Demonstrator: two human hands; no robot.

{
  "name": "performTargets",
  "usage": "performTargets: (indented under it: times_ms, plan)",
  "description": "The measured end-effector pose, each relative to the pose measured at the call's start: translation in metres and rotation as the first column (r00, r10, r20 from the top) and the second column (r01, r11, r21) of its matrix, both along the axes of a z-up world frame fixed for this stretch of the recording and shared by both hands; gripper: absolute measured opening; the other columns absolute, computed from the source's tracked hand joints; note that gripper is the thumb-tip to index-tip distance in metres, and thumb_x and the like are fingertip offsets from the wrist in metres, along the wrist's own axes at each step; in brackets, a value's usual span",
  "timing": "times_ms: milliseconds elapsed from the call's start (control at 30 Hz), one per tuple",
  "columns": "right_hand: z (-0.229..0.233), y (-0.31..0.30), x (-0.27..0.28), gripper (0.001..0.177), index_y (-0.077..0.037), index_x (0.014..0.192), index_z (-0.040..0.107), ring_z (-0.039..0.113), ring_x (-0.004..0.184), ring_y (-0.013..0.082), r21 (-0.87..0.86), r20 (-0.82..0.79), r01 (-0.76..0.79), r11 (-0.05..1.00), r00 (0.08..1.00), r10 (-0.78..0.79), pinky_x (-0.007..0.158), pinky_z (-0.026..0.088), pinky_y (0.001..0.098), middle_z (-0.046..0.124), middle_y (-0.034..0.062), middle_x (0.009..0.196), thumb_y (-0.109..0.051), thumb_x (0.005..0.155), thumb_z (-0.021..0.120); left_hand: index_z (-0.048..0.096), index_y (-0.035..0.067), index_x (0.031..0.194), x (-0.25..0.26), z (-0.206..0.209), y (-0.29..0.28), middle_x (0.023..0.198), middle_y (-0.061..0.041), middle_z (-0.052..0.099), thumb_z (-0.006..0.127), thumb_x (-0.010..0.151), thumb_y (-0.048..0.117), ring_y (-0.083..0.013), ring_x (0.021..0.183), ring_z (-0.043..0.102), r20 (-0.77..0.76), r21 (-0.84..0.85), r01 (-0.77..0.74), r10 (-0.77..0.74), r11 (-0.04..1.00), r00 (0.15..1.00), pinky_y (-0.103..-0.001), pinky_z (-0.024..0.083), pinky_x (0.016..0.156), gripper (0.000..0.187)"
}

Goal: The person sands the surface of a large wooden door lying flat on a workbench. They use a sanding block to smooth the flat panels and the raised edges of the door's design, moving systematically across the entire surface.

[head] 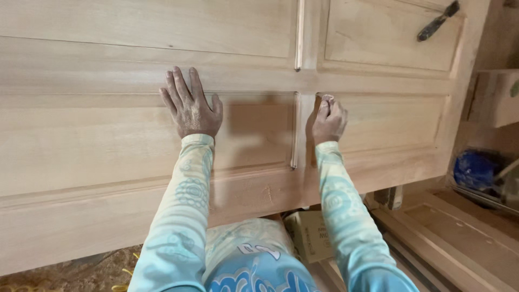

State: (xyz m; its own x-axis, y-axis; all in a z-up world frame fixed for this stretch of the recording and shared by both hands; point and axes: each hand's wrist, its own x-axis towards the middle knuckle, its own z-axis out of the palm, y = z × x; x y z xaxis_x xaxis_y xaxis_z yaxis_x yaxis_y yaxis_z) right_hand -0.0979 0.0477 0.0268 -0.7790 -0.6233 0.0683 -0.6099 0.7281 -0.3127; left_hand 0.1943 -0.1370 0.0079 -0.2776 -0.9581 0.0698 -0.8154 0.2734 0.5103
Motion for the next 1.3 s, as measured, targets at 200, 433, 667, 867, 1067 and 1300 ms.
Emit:
performTargets:
  times_ms: [200, 433, 667, 867, 1067, 1300]
  plan:
    - [0.023, 0.038, 0.057, 0.032, -0.008, 0.094, 0.078, 0.055, 0.105, 0.0396, 0.297, -0.141, -0.237, 0.925, 0.947, 0.288, 0.091, 0.041, 0.0562, 0.063, 0.02, 0.108, -0.038, 0.096, 0.066, 0.04, 0.002, 0.159, -0.004, 0.004, 0.0, 0.165, -0.031, 0.027, 0.07, 0.091, 0.031, -0.0481, 0.155, 0.021, 0.015, 0.009, -0.005, 0.005, 1.0, 1.0, -0.067, 0.014, 0.124, 0.079]
    - [0.023, 0.005, 0.042, 0.03, -0.005, 0.107, 0.07, 0.061, 0.103, 0.0373, 0.024, 0.092, -0.229, 0.973, 0.97, 0.226, 0.091, 0.05, 0.0501, 0.063, 0.0179, 0.112, -0.034, 0.101, 0.066, 0.04, 0.003, 0.161, 0.001, 0.005, -0.001, 0.167, -0.031, 0.025, 0.071, 0.093, 0.028, -0.0471, 0.157, 0.018, -0.035, -0.032, -0.007, 0.006, 0.999, 0.999, -0.064, 0.012, 0.128, 0.079]
    - [0.053, 0.065, 0.059, 0.019, -0.008, 0.098, 0.072, 0.062, 0.101, 0.0344, 0.099, 0.019, -0.846, 0.524, 0.528, 0.849, 0.091, 0.052, 0.0496, 0.064, 0.0117, 0.103, -0.01, 0.081, 0.067, 0.046, 0.007, 0.155, 0.022, 0.015, 0.033, 0.165, -0.028, 0.029, 0.071, 0.086, 0.022, -0.0467, 0.155, 0.021, -0.177, 0.023, 0.084, -0.079, 0.996, 0.981, -0.063, 0.014, 0.127, 0.075]
    - [0.043, 0.086, 0.049, 0.026, -0.004, 0.11, 0.073, 0.061, 0.105, 0.0319, 0.027, 0.202, -0.935, 0.354, 0.352, 0.914, 0.092, 0.052, 0.0449, 0.064, 0.011, 0.107, -0.006, 0.085, 0.066, 0.05, 0.012, 0.153, 0.065, 0.033, 0.163, 0.162, -0.022, 0.041, 0.069, 0.095, 0.024, -0.0437, 0.155, 0.032, -0.117, 0.019, -0.094, 0.096, 0.995, 0.988, -0.062, 0.017, 0.128, 0.063]
    - [0.017, 0.068, 0.133, 0.031, -0.002, 0.118, 0.072, 0.061, 0.101, 0.0293, -0.225, 0.085, -0.929, 0.293, 0.281, 0.956, 0.088, 0.052, 0.0425, 0.066, 0.0097, 0.108, -0.01, 0.089, 0.067, 0.046, 0.006, 0.154, 0.119, 0.038, 0.218, 0.162, -0.029, 0.034, 0.062, 0.099, 0.028, -0.0476, 0.155, 0.025, 0.061, -0.047, -0.571, 0.573, 0.82, 0.817, -0.06, 0.015, 0.127, 0.062]
    - [0.036, 0.058, 0.133, 0.024, -0.008, 0.114, 0.077, 0.064, 0.097, 0.0283, -0.241, 0.032, -0.936, 0.255, 0.255, 0.966, 0.089, 0.052, 0.0409, 0.071, 0.007, 0.106, -0.01, 0.092, 0.069, 0.036, 0.002, 0.158, 0.122, 0.02, 0.221, 0.163, -0.033, 0.03, 0.059, 0.101, 0.033, -0.0476, 0.154, 0.02, 0.189, -0.046, -0.712, 0.706, 0.701, 0.683, -0.062, 0.011, 0.125, 0.069]
